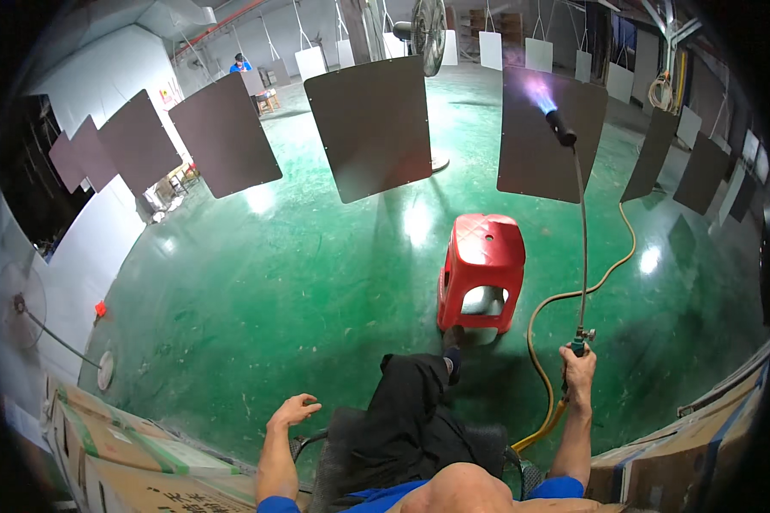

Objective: The person sits on a red stool and uses a handheld blowtorch to heat a rectangular metal sheet suspended from the ceiling. The person holds the torch in their right hand and directs the flame onto the surface of the metal sheet, moving the flame slightly to cover different areas.

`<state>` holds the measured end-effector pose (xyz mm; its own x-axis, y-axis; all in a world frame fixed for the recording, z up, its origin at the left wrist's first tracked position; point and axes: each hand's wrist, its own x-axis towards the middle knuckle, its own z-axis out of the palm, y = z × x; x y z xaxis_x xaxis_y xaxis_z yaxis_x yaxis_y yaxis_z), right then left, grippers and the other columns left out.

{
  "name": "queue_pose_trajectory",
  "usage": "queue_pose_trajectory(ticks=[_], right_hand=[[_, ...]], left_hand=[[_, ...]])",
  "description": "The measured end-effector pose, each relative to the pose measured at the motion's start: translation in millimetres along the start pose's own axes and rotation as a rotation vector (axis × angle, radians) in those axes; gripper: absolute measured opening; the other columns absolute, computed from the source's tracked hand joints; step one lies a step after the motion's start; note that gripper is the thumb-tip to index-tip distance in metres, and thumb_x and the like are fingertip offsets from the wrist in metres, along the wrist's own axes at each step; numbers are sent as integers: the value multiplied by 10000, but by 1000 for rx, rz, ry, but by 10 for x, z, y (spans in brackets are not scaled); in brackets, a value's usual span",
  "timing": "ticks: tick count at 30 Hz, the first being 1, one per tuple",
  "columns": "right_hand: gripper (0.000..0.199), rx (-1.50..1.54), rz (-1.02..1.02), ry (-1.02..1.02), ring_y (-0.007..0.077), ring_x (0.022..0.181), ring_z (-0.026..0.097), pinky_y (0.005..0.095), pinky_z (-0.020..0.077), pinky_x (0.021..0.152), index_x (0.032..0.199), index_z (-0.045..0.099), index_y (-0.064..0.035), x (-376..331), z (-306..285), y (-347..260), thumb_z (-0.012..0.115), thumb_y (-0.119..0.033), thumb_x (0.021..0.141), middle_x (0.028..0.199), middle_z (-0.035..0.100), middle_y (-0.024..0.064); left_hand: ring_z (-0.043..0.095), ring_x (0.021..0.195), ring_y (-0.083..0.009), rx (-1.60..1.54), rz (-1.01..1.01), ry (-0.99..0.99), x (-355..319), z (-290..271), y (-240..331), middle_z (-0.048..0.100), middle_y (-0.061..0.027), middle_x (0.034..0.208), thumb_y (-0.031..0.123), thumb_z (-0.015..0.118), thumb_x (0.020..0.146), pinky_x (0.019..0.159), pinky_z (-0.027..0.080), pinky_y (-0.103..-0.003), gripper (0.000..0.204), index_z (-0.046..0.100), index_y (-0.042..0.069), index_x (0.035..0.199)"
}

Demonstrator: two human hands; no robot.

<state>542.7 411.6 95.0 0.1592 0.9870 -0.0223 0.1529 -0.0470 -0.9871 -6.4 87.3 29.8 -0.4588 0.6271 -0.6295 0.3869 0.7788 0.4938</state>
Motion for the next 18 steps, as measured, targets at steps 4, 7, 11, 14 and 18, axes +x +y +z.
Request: queue_pose_trajectory(ticks=[4, 7, 11, 14, 18], right_hand=[[122, -29, -35, -2, 82, 406, 444, 249, 352, 376, 846, 573, -51, 32, 61, -175, 683, -83, 803, 569, 510, -16], [128, -38, -19, 9, 82, 407, 445, 249, 351, 378, 834, 580, -51, 65, 35, -30, 694, -89, 790, 571, 510, -16], [139, -60, 27, 22, 76, 436, 450, 247, 347, 404, 812, 598, -51, 38, 81, 223, 717, -99, 759, 585, 515, -26], [160, -162, 60, 22, 78, 521, 472, 260, 364, 475, 795, 615, -44, -108, 90, 238, 734, -125, 724, 623, 536, -26], [154, -230, 96, -24, 82, 515, 479, 276, 370, 470, 758, 606, -43, -164, 41, 238, 722, -139, 725, 614, 533, -20]], left_hand=[[664, 896, -166, 10, 6, 18, -49, -3, 10, 673, -109, 1100, 432, 693, 849, 752, 512, -334, 552, 581, 96, 1273], [660, 881, -165, 1, 13, 18, -33, -12, 33, 673, -107, 1089, 422, 696, 848, 754, 512, -335, 546, 582, 93, 1269], [637, 823, -143, -38, 40, 18, 7, -14, 34, 670, -101, 1066, 404, 699, 854, 706, 500, -312, 539, 579, 82, 1269], [612, 779, -121, -44, 42, 30, -19, 26, 28, 669, -96, 1042, 376, 699, 864, 635, 476, -284, 524, 577, 62, 1264], [592, 729, -102, -29, 19, 33, -84, 6, 157, 670, -87, 1010, 330, 700, 872, 549, 438, -257, 496, 574, 44, 1257]])
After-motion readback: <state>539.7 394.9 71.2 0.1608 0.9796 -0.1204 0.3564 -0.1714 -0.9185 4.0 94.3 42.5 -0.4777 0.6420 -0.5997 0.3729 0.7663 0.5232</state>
